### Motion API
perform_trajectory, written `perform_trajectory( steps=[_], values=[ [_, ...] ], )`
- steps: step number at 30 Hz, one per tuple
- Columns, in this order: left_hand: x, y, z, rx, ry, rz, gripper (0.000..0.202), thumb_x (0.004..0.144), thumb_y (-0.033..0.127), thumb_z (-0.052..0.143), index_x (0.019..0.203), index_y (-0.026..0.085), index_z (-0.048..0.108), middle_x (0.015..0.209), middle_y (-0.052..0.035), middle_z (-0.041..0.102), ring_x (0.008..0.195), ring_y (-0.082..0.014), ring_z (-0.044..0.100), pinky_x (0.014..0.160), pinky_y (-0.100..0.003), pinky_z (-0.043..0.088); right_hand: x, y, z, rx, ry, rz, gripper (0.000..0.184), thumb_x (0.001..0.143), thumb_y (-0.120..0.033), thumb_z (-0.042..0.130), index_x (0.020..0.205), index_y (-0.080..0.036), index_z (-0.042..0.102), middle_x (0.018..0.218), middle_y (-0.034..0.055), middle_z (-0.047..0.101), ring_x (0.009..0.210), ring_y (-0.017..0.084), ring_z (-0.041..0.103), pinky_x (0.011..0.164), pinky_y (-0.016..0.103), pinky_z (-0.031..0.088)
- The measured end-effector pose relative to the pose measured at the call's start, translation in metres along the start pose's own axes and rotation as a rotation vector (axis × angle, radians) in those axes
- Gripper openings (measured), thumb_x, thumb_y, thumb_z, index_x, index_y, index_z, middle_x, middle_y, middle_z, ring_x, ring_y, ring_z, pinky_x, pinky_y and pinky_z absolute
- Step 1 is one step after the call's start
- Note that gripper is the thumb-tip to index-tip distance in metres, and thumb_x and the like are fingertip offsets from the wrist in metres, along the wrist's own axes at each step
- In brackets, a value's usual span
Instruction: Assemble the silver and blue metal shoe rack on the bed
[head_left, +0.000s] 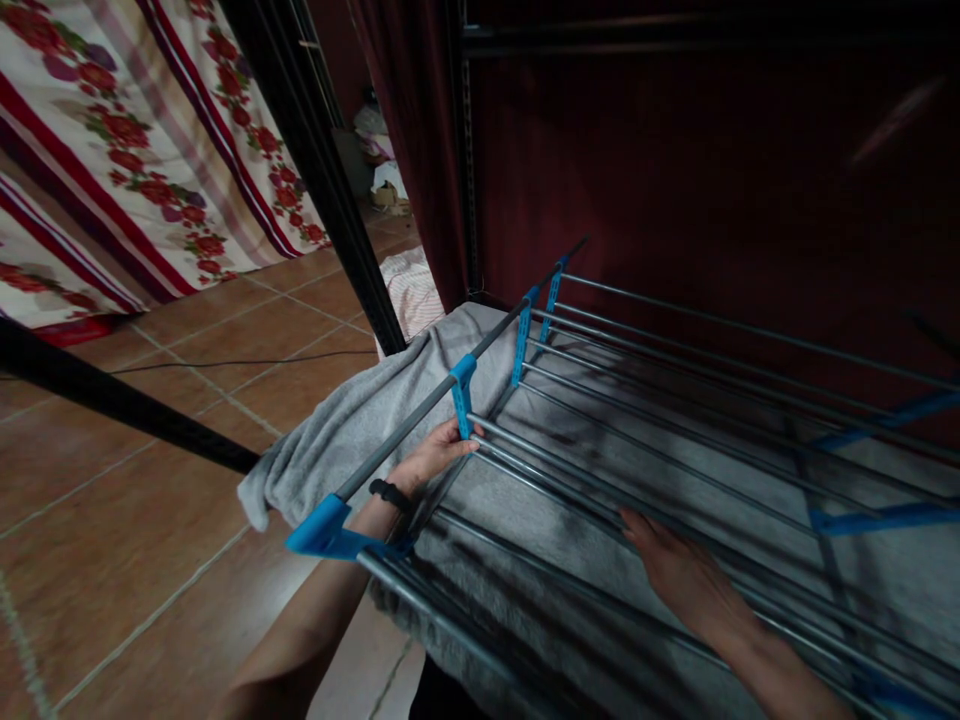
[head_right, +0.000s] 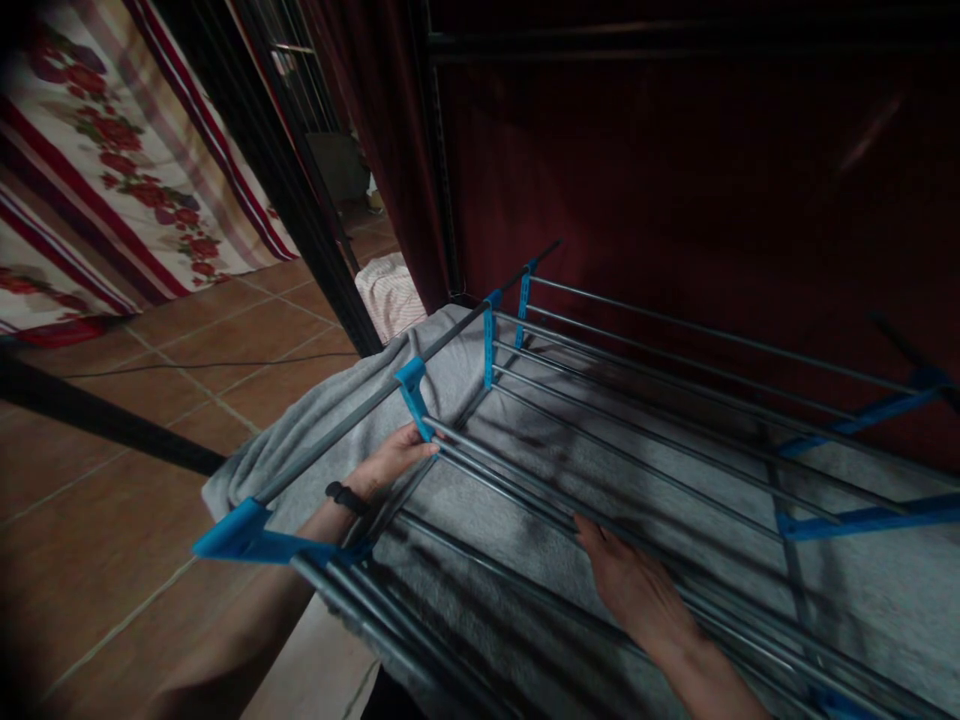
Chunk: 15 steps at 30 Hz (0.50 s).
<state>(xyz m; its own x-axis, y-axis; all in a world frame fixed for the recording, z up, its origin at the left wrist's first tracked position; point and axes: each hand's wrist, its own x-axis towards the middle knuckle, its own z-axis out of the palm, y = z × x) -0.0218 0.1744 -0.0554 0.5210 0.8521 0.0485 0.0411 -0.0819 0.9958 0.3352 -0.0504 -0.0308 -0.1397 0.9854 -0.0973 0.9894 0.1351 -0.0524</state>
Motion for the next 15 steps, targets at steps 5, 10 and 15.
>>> perform_trajectory(
  steps=[5, 10, 15],
  values=[
    [0.000, -0.001, 0.003, -0.006, -0.009, -0.004, 0.040, 0.077, 0.048, 0.074, 0.099, 0.017, 0.061, 0.089, -0.0035, 0.060, 0.085, -0.0170, 0.054, 0.083, -0.032, 0.046, 0.003, -0.002, -0.008, 0.045, -0.043, 0.015, 0.044, 0.103, -0.022, 0.026, 0.139, -0.017, 0.051, 0.129, 0.0134, 0.064, 0.113, 0.028, 0.064, 0.090, 0.043, 0.054],
    [-0.002, 0.008, 0.004, 0.063, -0.027, -0.017, 0.043, 0.079, 0.052, 0.070, 0.101, 0.017, 0.060, 0.090, -0.0036, 0.058, 0.086, -0.0181, 0.053, 0.084, -0.033, 0.045, 0.003, 0.002, -0.007, 0.179, -0.048, 0.037, 0.046, 0.104, -0.031, 0.025, 0.139, -0.020, 0.052, 0.128, 0.0115, 0.065, 0.110, 0.026, 0.066, 0.089, 0.040, 0.056],
    [-0.003, 0.010, 0.004, 0.123, -0.027, -0.012, 0.041, 0.083, 0.052, 0.065, 0.103, 0.017, 0.059, 0.093, -0.0045, 0.059, 0.089, -0.0190, 0.053, 0.087, -0.034, 0.046, 0.005, 0.009, -0.003, 0.236, -0.041, -0.010, 0.047, 0.104, -0.034, 0.026, 0.140, -0.018, 0.052, 0.129, 0.0113, 0.064, 0.112, 0.025, 0.065, 0.090, 0.038, 0.056]
  ],
)
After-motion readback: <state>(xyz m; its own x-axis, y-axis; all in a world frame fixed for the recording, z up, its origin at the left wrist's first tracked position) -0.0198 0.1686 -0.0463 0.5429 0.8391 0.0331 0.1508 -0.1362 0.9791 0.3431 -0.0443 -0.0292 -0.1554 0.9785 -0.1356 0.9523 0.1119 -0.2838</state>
